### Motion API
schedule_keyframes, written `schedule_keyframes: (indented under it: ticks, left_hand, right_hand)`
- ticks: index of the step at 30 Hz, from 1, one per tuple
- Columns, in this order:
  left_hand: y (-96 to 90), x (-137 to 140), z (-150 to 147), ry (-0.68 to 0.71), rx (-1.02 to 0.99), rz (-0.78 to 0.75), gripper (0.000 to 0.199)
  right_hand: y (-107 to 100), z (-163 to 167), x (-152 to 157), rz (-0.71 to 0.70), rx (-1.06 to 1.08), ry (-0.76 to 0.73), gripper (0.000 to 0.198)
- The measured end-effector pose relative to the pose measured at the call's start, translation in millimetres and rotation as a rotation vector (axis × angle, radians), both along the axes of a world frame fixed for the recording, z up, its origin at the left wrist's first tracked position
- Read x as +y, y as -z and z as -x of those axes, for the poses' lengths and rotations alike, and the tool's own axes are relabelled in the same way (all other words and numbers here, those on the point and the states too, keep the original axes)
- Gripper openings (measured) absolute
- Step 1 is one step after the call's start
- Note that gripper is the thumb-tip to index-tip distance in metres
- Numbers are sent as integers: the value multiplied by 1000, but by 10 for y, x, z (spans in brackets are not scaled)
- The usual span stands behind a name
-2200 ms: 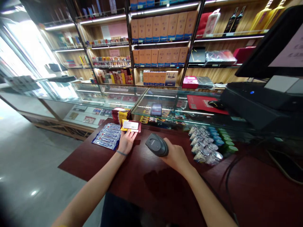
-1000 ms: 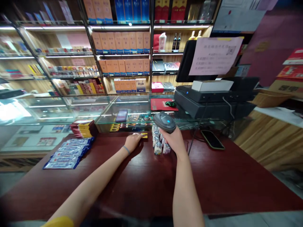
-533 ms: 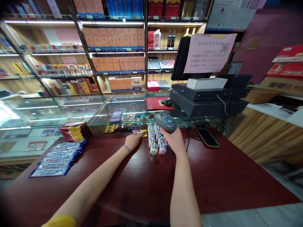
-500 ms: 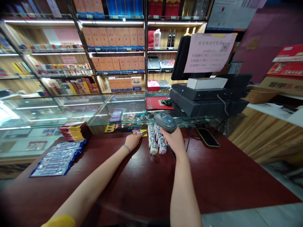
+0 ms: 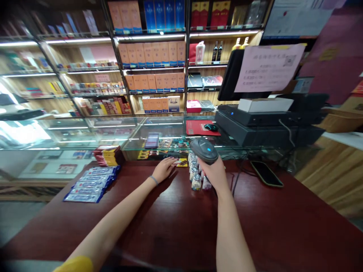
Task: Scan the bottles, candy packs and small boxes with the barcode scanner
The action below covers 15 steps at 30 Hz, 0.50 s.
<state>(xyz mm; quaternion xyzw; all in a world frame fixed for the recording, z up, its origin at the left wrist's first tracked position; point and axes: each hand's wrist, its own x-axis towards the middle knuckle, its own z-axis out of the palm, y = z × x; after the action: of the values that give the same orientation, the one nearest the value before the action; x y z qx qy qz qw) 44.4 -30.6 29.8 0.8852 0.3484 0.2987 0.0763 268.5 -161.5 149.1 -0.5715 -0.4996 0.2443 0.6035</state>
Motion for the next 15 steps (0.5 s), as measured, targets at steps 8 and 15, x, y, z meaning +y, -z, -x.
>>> schedule_keyframes:
  ticks: [8,15]
  left_hand:
    - [-458,-38,1381,-325,-105,-195,35]
    - [-646,121,2550,-586,54,-279,41]
  right_hand:
    - [38,642,30,-43,-78,-89,34]
    - [211,1144,115,-101,-194,-180,15]
